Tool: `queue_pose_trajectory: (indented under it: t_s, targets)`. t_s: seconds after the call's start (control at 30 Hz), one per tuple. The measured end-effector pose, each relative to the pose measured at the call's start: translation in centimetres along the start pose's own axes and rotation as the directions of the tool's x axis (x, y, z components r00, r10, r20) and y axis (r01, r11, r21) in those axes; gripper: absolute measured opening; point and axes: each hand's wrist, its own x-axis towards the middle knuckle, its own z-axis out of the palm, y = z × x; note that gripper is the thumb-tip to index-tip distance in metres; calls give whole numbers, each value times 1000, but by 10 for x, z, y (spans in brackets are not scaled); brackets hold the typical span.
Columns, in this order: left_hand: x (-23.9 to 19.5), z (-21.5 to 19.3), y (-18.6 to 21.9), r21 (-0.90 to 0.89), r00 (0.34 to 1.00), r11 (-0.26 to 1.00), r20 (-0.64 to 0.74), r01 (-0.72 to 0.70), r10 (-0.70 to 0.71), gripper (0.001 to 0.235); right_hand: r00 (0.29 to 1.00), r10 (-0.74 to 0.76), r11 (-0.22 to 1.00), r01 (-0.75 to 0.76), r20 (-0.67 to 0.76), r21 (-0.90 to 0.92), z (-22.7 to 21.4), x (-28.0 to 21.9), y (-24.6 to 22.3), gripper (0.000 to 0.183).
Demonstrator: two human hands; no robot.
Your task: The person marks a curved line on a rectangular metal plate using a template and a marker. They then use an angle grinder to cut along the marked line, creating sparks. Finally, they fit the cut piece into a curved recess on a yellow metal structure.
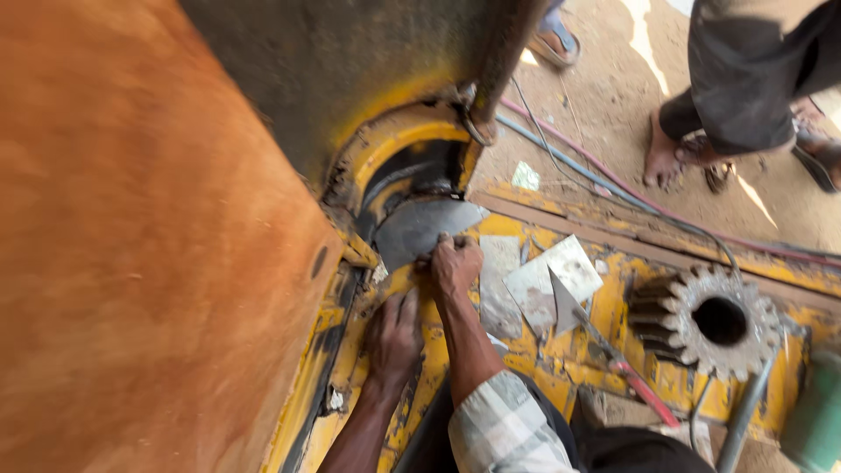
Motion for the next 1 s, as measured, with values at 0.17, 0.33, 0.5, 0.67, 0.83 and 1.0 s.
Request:
queue_pose_trajectory:
  t_s: [0.17, 0.33, 0.5, 0.67, 0.83, 1.0]
  targets:
    - [39, 37, -12, -83, 978, 979, 112, 187, -178, 53, 911, -405, 812, 322, -73, -486, -3, 13, 10, 24]
    - [39, 53, -19, -81, 980, 978, 69, 194, -189, 50, 997, -42, 983, 29, -68, -179, 0, 5, 0, 23]
    - [40, 52, -15, 23, 975, 979, 92, 201, -203, 49, 994, -58, 966, 32, -92, -255, 3, -7, -15, 24]
    - [47, 41, -6, 35, 979, 981, 74, 190, -192, 46, 993, -88, 975, 70, -77, -213, 2, -7, -19, 25]
    - [48, 34, -5, -4, 982, 983, 46, 184, -183, 45, 996, -16, 993, 5, -86, -120, 4, -13, -15, 24]
    - [54, 31, -2, 2, 984, 985, 40, 172, -172, 42, 997, -13, 998, 9, -74, -62, 5, -16, -18, 24]
